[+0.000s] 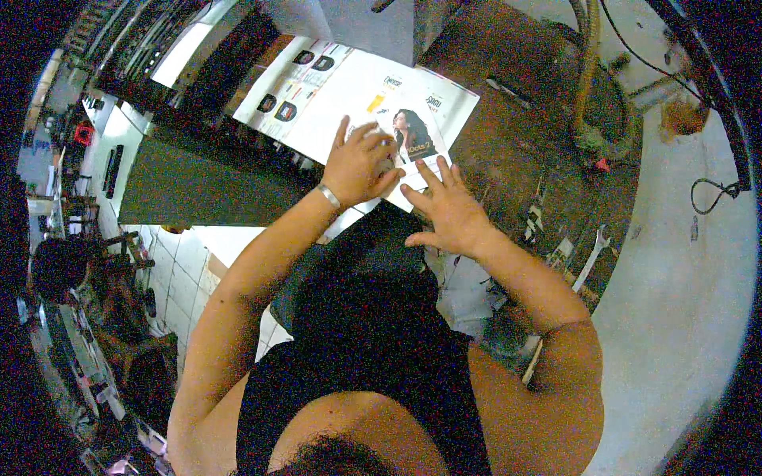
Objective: Checking and organizing printed booklets or brochures in a print shop.
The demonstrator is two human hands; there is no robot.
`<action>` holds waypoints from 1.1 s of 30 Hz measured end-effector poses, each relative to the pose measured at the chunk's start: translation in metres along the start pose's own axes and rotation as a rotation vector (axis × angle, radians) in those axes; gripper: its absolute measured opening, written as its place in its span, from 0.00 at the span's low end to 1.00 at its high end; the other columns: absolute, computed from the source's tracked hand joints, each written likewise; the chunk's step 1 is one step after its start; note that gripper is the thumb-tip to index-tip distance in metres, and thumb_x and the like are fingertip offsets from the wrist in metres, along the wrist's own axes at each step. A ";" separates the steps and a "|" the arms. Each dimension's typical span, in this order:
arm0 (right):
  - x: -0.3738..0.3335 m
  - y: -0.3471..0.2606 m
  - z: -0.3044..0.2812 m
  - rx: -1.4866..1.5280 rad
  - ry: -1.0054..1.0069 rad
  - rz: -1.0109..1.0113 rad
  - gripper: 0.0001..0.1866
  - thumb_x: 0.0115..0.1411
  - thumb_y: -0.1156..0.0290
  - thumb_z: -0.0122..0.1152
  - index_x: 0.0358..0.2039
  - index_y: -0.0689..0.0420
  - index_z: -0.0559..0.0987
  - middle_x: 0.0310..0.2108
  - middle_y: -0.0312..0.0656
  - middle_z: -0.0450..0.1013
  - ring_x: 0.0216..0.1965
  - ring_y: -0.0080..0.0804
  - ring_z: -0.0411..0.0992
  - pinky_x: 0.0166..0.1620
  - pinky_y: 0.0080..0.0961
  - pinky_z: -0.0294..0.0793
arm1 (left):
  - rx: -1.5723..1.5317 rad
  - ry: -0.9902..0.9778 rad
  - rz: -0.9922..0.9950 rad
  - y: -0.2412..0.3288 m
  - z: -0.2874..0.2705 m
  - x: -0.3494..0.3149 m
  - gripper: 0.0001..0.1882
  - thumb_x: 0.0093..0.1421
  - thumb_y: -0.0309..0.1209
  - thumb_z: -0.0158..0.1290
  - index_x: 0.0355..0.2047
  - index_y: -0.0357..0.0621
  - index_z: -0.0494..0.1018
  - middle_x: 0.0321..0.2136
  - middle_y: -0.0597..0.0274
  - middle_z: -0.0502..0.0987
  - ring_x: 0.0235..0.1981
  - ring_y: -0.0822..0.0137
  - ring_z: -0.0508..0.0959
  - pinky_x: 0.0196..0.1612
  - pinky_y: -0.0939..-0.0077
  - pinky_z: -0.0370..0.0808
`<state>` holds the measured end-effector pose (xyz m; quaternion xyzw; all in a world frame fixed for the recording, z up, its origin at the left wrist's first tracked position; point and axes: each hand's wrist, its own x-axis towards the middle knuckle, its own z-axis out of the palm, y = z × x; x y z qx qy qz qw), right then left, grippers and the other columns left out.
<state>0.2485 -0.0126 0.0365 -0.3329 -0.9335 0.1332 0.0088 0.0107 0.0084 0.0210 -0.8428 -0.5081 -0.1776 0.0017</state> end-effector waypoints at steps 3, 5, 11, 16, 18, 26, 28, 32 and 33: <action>0.000 -0.002 0.001 -0.011 0.044 0.003 0.43 0.52 0.37 0.64 0.65 0.46 0.69 0.72 0.55 0.49 0.70 0.69 0.45 0.70 0.58 0.50 | -0.051 0.031 0.053 -0.008 0.021 -0.007 0.21 0.56 0.48 0.60 0.44 0.50 0.78 0.51 0.64 0.77 0.57 0.60 0.74 0.69 0.45 0.56; 0.004 0.005 0.008 0.117 0.138 0.082 0.31 0.59 0.50 0.61 0.61 0.47 0.73 0.67 0.49 0.61 0.69 0.61 0.53 0.68 0.53 0.56 | -0.071 0.041 0.052 -0.002 0.008 0.000 0.17 0.56 0.45 0.61 0.41 0.50 0.78 0.47 0.64 0.78 0.52 0.61 0.77 0.66 0.50 0.62; 0.020 0.052 0.012 0.021 0.404 0.251 0.20 0.60 0.70 0.56 0.53 0.48 0.79 0.47 0.41 0.75 0.51 0.44 0.70 0.53 0.46 0.69 | -0.044 -0.159 -0.056 0.003 -0.007 0.013 0.23 0.56 0.47 0.60 0.46 0.47 0.73 0.46 0.60 0.76 0.51 0.58 0.77 0.67 0.51 0.60; 0.026 0.041 -0.010 -0.099 0.340 0.283 0.22 0.59 0.69 0.57 0.55 0.47 0.78 0.45 0.40 0.73 0.48 0.42 0.70 0.49 0.44 0.69 | 0.057 -0.233 -0.151 -0.002 -0.011 0.018 0.44 0.53 0.61 0.59 0.62 0.46 0.64 0.62 0.54 0.68 0.63 0.57 0.68 0.69 0.47 0.55; 0.032 0.045 -0.016 -0.108 0.225 0.310 0.26 0.57 0.67 0.58 0.59 0.47 0.75 0.45 0.41 0.72 0.49 0.43 0.70 0.48 0.46 0.69 | 0.109 -0.290 -0.166 0.001 -0.014 0.022 0.46 0.54 0.62 0.58 0.65 0.45 0.62 0.64 0.54 0.65 0.66 0.55 0.64 0.69 0.46 0.53; 0.069 0.050 -0.051 -0.190 -0.076 0.339 0.46 0.49 0.61 0.65 0.69 0.50 0.61 0.48 0.49 0.72 0.49 0.48 0.74 0.50 0.48 0.73 | 0.158 -0.413 -0.232 0.000 -0.020 0.028 0.54 0.48 0.71 0.56 0.68 0.56 0.59 0.70 0.56 0.57 0.68 0.33 0.55 0.67 0.27 0.45; 0.083 0.053 -0.057 -0.242 -0.137 0.324 0.49 0.47 0.59 0.67 0.70 0.52 0.59 0.50 0.50 0.73 0.48 0.49 0.76 0.48 0.46 0.77 | 0.166 -0.426 -0.235 -0.002 -0.018 0.030 0.55 0.47 0.71 0.56 0.68 0.56 0.59 0.70 0.56 0.57 0.68 0.32 0.54 0.66 0.25 0.44; 0.110 0.056 -0.073 -0.275 -0.302 0.310 0.59 0.40 0.57 0.74 0.71 0.56 0.55 0.46 0.51 0.78 0.44 0.48 0.79 0.44 0.44 0.80 | 0.143 -0.443 -0.263 -0.005 -0.020 0.033 0.58 0.43 0.74 0.57 0.69 0.57 0.58 0.71 0.54 0.55 0.69 0.30 0.50 0.64 0.19 0.40; 0.114 0.056 -0.078 -0.285 -0.361 0.313 0.62 0.37 0.56 0.77 0.71 0.58 0.54 0.44 0.51 0.79 0.43 0.48 0.79 0.44 0.43 0.80 | 0.150 -0.437 -0.267 -0.004 -0.022 0.032 0.58 0.43 0.74 0.57 0.69 0.57 0.58 0.71 0.54 0.55 0.69 0.30 0.50 0.64 0.19 0.40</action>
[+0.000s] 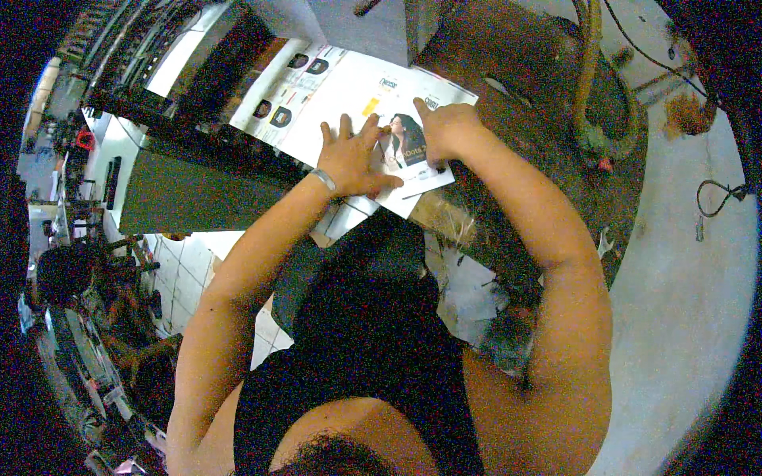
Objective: Checking and organizing printed booklets or brochures in a print shop.
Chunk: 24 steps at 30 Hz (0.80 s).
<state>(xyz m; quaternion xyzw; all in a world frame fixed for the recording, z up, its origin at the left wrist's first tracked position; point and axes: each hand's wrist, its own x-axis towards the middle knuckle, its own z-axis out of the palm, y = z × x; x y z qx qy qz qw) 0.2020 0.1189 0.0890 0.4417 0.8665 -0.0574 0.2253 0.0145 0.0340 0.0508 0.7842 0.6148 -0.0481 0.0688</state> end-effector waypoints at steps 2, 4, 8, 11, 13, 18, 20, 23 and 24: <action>0.005 0.002 0.000 -0.013 0.004 -0.009 0.64 0.35 0.57 0.78 0.71 0.59 0.52 0.43 0.51 0.80 0.41 0.48 0.80 0.44 0.43 0.80 | -0.113 -0.023 -0.030 0.002 -0.008 -0.005 0.56 0.42 0.68 0.62 0.68 0.57 0.60 0.71 0.55 0.54 0.70 0.29 0.47 0.64 0.19 0.39; 0.010 0.002 -0.004 0.017 -0.088 0.000 0.71 0.31 0.56 0.80 0.73 0.58 0.47 0.45 0.54 0.78 0.44 0.50 0.78 0.46 0.42 0.78 | -0.115 -0.022 -0.010 -0.003 0.001 -0.001 0.58 0.40 0.68 0.63 0.68 0.54 0.61 0.71 0.54 0.53 0.70 0.28 0.46 0.63 0.18 0.36; -0.011 -0.021 -0.002 0.023 0.205 0.001 0.53 0.48 0.57 0.70 0.70 0.61 0.55 0.64 0.54 0.63 0.63 0.49 0.64 0.63 0.54 0.63 | -0.129 -0.018 -0.070 -0.004 0.006 -0.005 0.71 0.39 0.66 0.64 0.73 0.48 0.38 0.66 0.41 0.62 0.70 0.28 0.48 0.65 0.21 0.34; 0.002 -0.041 0.050 0.169 0.587 -0.094 0.37 0.59 0.61 0.60 0.66 0.62 0.62 0.66 0.54 0.60 0.68 0.53 0.55 0.69 0.57 0.51 | -0.200 -0.031 -0.075 0.000 -0.004 -0.009 0.73 0.40 0.66 0.64 0.74 0.47 0.33 0.65 0.40 0.63 0.70 0.28 0.48 0.65 0.21 0.32; 0.005 -0.056 0.062 0.200 0.568 -0.110 0.36 0.59 0.60 0.59 0.65 0.62 0.64 0.68 0.52 0.58 0.70 0.54 0.51 0.70 0.58 0.47 | -0.214 0.024 -0.057 -0.003 0.007 -0.011 0.74 0.39 0.66 0.63 0.74 0.46 0.33 0.66 0.41 0.63 0.70 0.28 0.48 0.65 0.21 0.32; 0.005 -0.055 0.082 0.250 0.611 -0.143 0.29 0.64 0.58 0.56 0.64 0.51 0.68 0.68 0.51 0.58 0.70 0.56 0.51 0.70 0.60 0.43 | -0.263 0.021 -0.048 -0.005 0.000 -0.009 0.74 0.38 0.66 0.63 0.73 0.42 0.34 0.66 0.43 0.62 0.70 0.29 0.47 0.64 0.21 0.32; 0.011 -0.054 0.073 0.262 0.654 -0.146 0.28 0.64 0.58 0.56 0.64 0.50 0.69 0.68 0.51 0.59 0.70 0.56 0.51 0.70 0.61 0.43 | -0.265 0.037 -0.048 -0.009 0.003 -0.005 0.75 0.38 0.66 0.63 0.73 0.41 0.34 0.66 0.44 0.63 0.70 0.29 0.46 0.64 0.21 0.31; 0.004 -0.058 0.070 0.314 0.574 -0.144 0.26 0.64 0.59 0.56 0.62 0.49 0.70 0.67 0.51 0.59 0.70 0.58 0.51 0.70 0.61 0.43 | -0.259 0.045 -0.069 -0.009 0.011 -0.007 0.74 0.37 0.66 0.63 0.73 0.41 0.35 0.66 0.45 0.63 0.70 0.27 0.46 0.64 0.21 0.30; 0.006 -0.059 0.068 0.318 0.576 -0.144 0.26 0.64 0.59 0.56 0.62 0.49 0.70 0.67 0.51 0.59 0.70 0.58 0.51 0.70 0.61 0.43 | -0.255 0.044 -0.069 -0.012 0.012 -0.006 0.74 0.37 0.66 0.63 0.73 0.41 0.35 0.66 0.45 0.63 0.70 0.27 0.46 0.64 0.21 0.30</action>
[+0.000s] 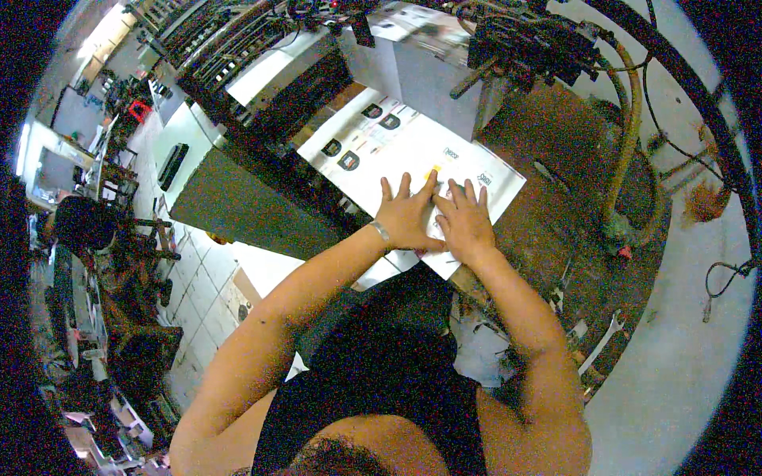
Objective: Checking and organizing printed booklets or brochures in a print shop.
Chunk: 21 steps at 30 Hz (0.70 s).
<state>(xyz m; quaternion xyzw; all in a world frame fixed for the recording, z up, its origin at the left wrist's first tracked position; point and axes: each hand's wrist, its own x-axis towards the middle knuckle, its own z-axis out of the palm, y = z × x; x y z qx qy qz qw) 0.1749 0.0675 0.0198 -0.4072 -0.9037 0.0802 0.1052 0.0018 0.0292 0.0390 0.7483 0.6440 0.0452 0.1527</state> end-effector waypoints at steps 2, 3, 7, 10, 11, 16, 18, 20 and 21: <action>-0.003 0.000 0.001 -0.049 0.012 -0.019 0.24 0.64 0.60 0.56 0.60 0.50 0.72 0.67 0.52 0.59 0.70 0.58 0.50 0.70 0.62 0.42 | 0.054 0.063 0.070 0.001 0.002 -0.001 0.77 0.34 0.71 0.63 0.73 0.43 0.36 0.65 0.40 0.64 0.69 0.27 0.50 0.64 0.20 0.33; -0.005 0.001 0.002 -0.048 0.009 -0.016 0.24 0.64 0.60 0.56 0.60 0.50 0.72 0.67 0.52 0.59 0.70 0.58 0.50 0.70 0.62 0.42 | 0.053 0.060 0.071 0.003 0.003 -0.002 0.77 0.34 0.71 0.63 0.73 0.43 0.36 0.65 0.40 0.64 0.69 0.27 0.50 0.64 0.20 0.33; -0.004 0.003 0.007 -0.016 0.010 0.001 0.21 0.64 0.59 0.56 0.57 0.49 0.74 0.68 0.49 0.59 0.70 0.60 0.49 0.70 0.64 0.40 | 0.080 0.007 0.032 0.011 -0.008 -0.003 0.77 0.33 0.72 0.63 0.73 0.43 0.38 0.65 0.43 0.64 0.68 0.27 0.50 0.64 0.20 0.33; -0.003 0.005 0.006 -0.018 -0.032 0.008 0.20 0.64 0.59 0.57 0.56 0.48 0.75 0.68 0.47 0.59 0.70 0.61 0.49 0.69 0.67 0.40 | 0.085 -0.057 0.020 0.016 -0.019 -0.003 0.75 0.32 0.71 0.64 0.73 0.43 0.43 0.69 0.50 0.56 0.69 0.27 0.48 0.63 0.18 0.31; -0.002 0.005 0.004 -0.026 -0.044 0.002 0.20 0.64 0.59 0.57 0.55 0.47 0.76 0.68 0.46 0.59 0.70 0.62 0.48 0.69 0.68 0.40 | 0.094 -0.103 0.023 0.016 -0.023 -0.003 0.72 0.33 0.69 0.64 0.72 0.42 0.48 0.73 0.56 0.49 0.70 0.27 0.46 0.63 0.17 0.29; -0.013 -0.003 -0.008 -0.033 -0.105 -0.010 0.20 0.62 0.61 0.58 0.55 0.48 0.76 0.69 0.48 0.58 0.71 0.62 0.48 0.69 0.68 0.41 | 0.115 -0.064 0.036 0.015 -0.020 -0.002 0.74 0.32 0.70 0.63 0.72 0.41 0.47 0.73 0.57 0.48 0.70 0.26 0.45 0.61 0.15 0.29; -0.026 -0.004 -0.009 -0.024 -0.125 -0.009 0.20 0.62 0.63 0.59 0.55 0.48 0.76 0.69 0.48 0.56 0.71 0.62 0.48 0.69 0.68 0.41 | 0.119 -0.076 0.042 0.018 -0.021 0.000 0.74 0.32 0.71 0.63 0.72 0.40 0.46 0.73 0.57 0.48 0.70 0.27 0.45 0.61 0.14 0.29; -0.045 -0.008 -0.010 0.067 -0.070 -0.051 0.18 0.62 0.66 0.59 0.53 0.50 0.76 0.71 0.49 0.53 0.70 0.64 0.49 0.69 0.66 0.41 | 0.189 -0.119 0.020 0.022 -0.024 -0.001 0.77 0.31 0.72 0.63 0.72 0.38 0.42 0.73 0.56 0.48 0.70 0.28 0.44 0.61 0.15 0.29; -0.053 -0.012 -0.013 0.080 -0.097 -0.048 0.23 0.62 0.68 0.58 0.58 0.49 0.73 0.72 0.49 0.51 0.71 0.63 0.47 0.70 0.63 0.41 | 0.198 -0.153 0.020 0.022 -0.027 -0.003 0.80 0.30 0.73 0.64 0.72 0.36 0.39 0.73 0.56 0.48 0.71 0.29 0.44 0.61 0.15 0.29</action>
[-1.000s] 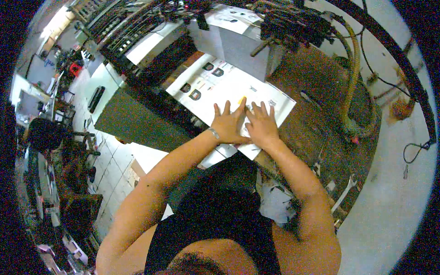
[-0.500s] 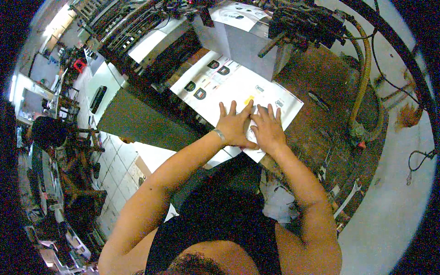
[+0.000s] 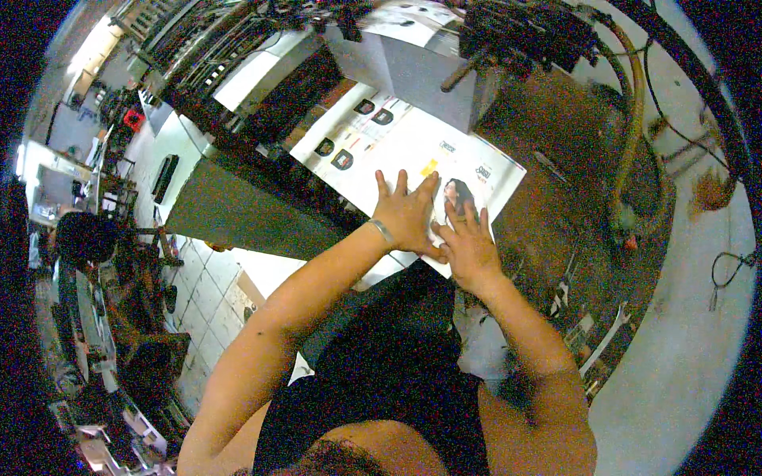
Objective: Checking and organizing printed booklets or brochures in a print shop.
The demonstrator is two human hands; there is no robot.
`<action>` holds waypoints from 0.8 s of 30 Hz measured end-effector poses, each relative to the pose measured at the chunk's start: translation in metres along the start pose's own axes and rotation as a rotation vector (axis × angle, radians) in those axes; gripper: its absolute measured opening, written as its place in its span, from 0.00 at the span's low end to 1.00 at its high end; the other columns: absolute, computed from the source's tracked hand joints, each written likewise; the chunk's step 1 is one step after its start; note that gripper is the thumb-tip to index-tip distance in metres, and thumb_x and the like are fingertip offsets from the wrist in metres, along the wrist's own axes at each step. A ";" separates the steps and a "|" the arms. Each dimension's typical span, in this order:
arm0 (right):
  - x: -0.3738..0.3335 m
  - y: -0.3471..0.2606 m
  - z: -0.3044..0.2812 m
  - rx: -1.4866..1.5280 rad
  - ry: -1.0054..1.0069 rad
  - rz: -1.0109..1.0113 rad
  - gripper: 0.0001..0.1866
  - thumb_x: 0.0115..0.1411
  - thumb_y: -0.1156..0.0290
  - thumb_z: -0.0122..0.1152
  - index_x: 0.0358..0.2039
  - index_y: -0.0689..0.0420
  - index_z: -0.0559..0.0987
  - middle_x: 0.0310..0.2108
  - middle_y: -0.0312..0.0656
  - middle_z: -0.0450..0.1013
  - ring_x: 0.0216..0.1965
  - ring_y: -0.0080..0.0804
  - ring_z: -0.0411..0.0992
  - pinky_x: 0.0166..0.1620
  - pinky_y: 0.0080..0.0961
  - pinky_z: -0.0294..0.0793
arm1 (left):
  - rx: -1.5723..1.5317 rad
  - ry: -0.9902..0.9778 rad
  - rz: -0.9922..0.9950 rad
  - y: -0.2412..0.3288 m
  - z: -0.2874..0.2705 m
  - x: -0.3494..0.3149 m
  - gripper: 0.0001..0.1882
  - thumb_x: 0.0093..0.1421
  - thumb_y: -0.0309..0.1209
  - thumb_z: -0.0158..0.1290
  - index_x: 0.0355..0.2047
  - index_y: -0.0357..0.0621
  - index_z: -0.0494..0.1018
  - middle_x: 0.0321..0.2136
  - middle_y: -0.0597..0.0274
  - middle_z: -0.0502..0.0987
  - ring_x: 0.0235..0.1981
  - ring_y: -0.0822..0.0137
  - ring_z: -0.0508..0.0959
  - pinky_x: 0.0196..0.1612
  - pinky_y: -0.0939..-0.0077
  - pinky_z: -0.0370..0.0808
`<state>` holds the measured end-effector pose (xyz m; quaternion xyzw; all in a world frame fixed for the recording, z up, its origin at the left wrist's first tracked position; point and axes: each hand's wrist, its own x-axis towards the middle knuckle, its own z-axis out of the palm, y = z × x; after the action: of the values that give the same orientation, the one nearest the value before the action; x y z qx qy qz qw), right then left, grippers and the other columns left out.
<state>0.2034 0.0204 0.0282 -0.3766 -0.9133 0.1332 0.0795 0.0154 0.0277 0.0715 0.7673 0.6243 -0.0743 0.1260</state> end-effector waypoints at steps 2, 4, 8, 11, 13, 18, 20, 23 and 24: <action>-0.011 -0.004 0.003 0.046 -0.014 0.009 0.25 0.62 0.68 0.57 0.61 0.50 0.71 0.72 0.49 0.51 0.71 0.62 0.46 0.71 0.62 0.40 | 0.022 -0.048 0.011 -0.001 -0.003 0.001 0.81 0.29 0.72 0.64 0.73 0.37 0.38 0.73 0.55 0.48 0.71 0.29 0.45 0.62 0.16 0.29; -0.024 -0.008 0.000 0.057 -0.052 -0.007 0.32 0.62 0.65 0.58 0.67 0.52 0.64 0.72 0.49 0.51 0.73 0.58 0.44 0.72 0.57 0.37 | 0.031 -0.098 0.024 -0.004 -0.008 0.004 0.82 0.28 0.71 0.66 0.73 0.37 0.38 0.73 0.55 0.49 0.70 0.29 0.46 0.63 0.17 0.28; -0.058 -0.018 -0.003 -0.020 -0.095 -0.029 0.40 0.62 0.52 0.60 0.69 0.58 0.59 0.72 0.47 0.52 0.73 0.55 0.44 0.72 0.56 0.40 | 0.047 -0.199 -0.012 0.002 -0.019 0.010 0.76 0.35 0.75 0.59 0.73 0.39 0.41 0.73 0.55 0.50 0.71 0.30 0.46 0.63 0.18 0.27; -0.068 -0.020 0.000 0.070 -0.083 0.024 0.42 0.63 0.52 0.59 0.70 0.58 0.56 0.72 0.46 0.52 0.73 0.54 0.44 0.73 0.54 0.40 | 0.045 -0.149 -0.028 0.002 -0.004 0.022 0.52 0.55 0.70 0.46 0.74 0.58 0.47 0.74 0.64 0.49 0.71 0.34 0.47 0.63 0.18 0.27; -0.065 -0.017 -0.001 0.151 0.002 0.036 0.36 0.64 0.55 0.58 0.67 0.58 0.63 0.69 0.46 0.58 0.72 0.51 0.49 0.72 0.52 0.45 | 0.145 -0.074 -0.015 0.003 -0.003 0.017 0.51 0.55 0.72 0.46 0.73 0.62 0.50 0.73 0.65 0.50 0.71 0.35 0.49 0.63 0.17 0.30; -0.015 0.001 -0.002 0.216 0.091 0.221 0.33 0.63 0.57 0.59 0.65 0.58 0.65 0.66 0.52 0.61 0.70 0.51 0.53 0.72 0.50 0.47 | 0.193 0.037 0.021 -0.002 0.006 0.018 0.51 0.52 0.70 0.51 0.72 0.65 0.52 0.72 0.65 0.55 0.68 0.36 0.57 0.62 0.16 0.30; -0.002 -0.001 0.010 0.148 0.213 0.268 0.34 0.63 0.57 0.60 0.66 0.58 0.63 0.66 0.53 0.60 0.71 0.52 0.52 0.72 0.51 0.46 | 0.213 0.020 0.026 0.000 0.007 0.021 0.50 0.53 0.69 0.52 0.72 0.66 0.53 0.71 0.65 0.56 0.68 0.37 0.57 0.62 0.16 0.30; -0.001 0.005 0.017 0.061 0.250 0.325 0.40 0.63 0.53 0.58 0.69 0.59 0.57 0.70 0.54 0.54 0.72 0.54 0.47 0.72 0.54 0.41 | 0.197 -0.012 0.019 0.005 0.002 0.021 0.48 0.53 0.66 0.53 0.71 0.68 0.54 0.71 0.64 0.57 0.68 0.38 0.58 0.62 0.16 0.27; -0.005 0.005 0.021 0.053 0.264 0.315 0.40 0.63 0.51 0.57 0.69 0.59 0.56 0.71 0.53 0.52 0.73 0.53 0.45 0.72 0.55 0.40 | 0.185 -0.002 0.025 0.005 0.003 0.020 0.48 0.53 0.65 0.54 0.71 0.67 0.54 0.71 0.62 0.57 0.68 0.38 0.59 0.63 0.18 0.29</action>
<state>0.2052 0.0167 0.0065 -0.5267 -0.8209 0.1176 0.1867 0.0242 0.0446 0.0637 0.7834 0.6050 -0.1307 0.0563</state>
